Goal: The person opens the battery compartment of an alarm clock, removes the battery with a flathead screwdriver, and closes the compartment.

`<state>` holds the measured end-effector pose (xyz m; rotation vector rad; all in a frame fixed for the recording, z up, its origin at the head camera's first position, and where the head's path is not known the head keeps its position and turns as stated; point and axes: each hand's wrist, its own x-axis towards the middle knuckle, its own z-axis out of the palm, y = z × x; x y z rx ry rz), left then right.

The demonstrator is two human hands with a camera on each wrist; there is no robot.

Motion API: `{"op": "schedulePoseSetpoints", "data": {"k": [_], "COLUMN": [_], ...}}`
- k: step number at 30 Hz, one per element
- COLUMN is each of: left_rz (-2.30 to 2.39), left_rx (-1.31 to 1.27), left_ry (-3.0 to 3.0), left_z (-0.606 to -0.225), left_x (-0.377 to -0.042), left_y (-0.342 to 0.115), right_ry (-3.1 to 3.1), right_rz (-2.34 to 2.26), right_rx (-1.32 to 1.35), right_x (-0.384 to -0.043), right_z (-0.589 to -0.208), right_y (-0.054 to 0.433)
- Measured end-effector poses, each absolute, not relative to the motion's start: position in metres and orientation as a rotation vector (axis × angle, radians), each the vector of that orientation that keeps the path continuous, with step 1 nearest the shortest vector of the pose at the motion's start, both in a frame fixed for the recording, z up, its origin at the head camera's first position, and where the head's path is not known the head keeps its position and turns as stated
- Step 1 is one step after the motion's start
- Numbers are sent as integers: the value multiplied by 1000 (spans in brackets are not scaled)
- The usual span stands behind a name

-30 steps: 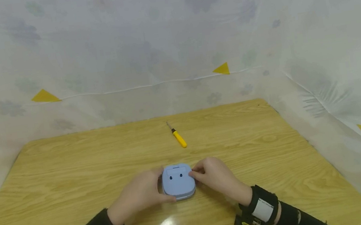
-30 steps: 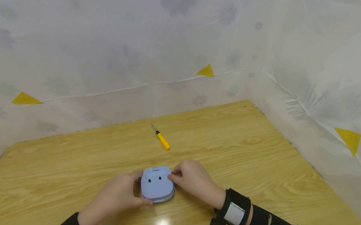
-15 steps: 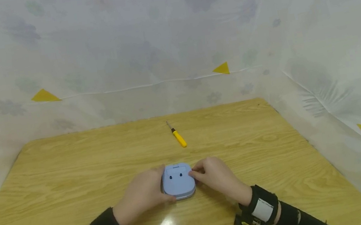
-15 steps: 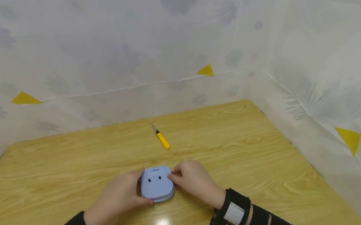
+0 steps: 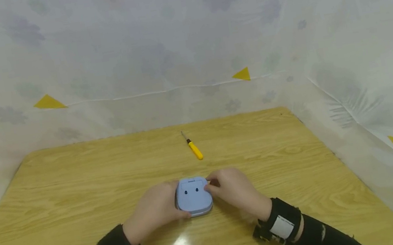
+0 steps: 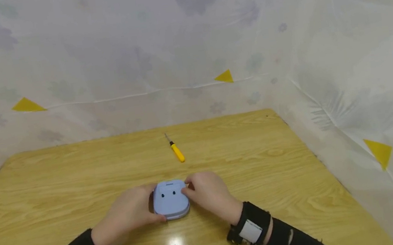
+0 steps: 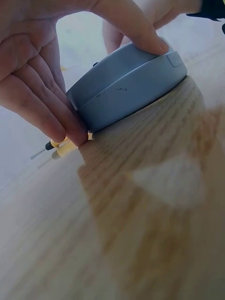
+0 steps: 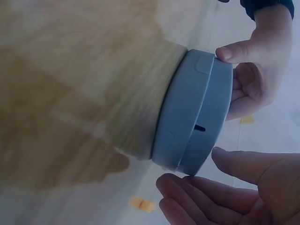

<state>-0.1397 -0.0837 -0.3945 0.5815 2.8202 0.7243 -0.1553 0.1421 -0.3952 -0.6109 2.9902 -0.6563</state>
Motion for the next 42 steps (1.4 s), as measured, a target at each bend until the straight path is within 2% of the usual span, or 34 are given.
{"op": "schedulePoseSetpoints", "data": {"k": [9,27,42], "left_rz": [750,718,736], "left_rx": [595,620,585], "left_ry": [2831,2849,2833], "left_z": [-397,-398,-398], "left_x": [-141,-142,-143], "left_y": [-85,-85,-84], "right_ry": [3017,3000,3031], "right_rz": [-538,-463,-495], "right_rx": [-699,-958,-982], "right_x": [-162,-169,-169], "right_z": [-386,-394,-399], "right_y": [128,108,109]}}
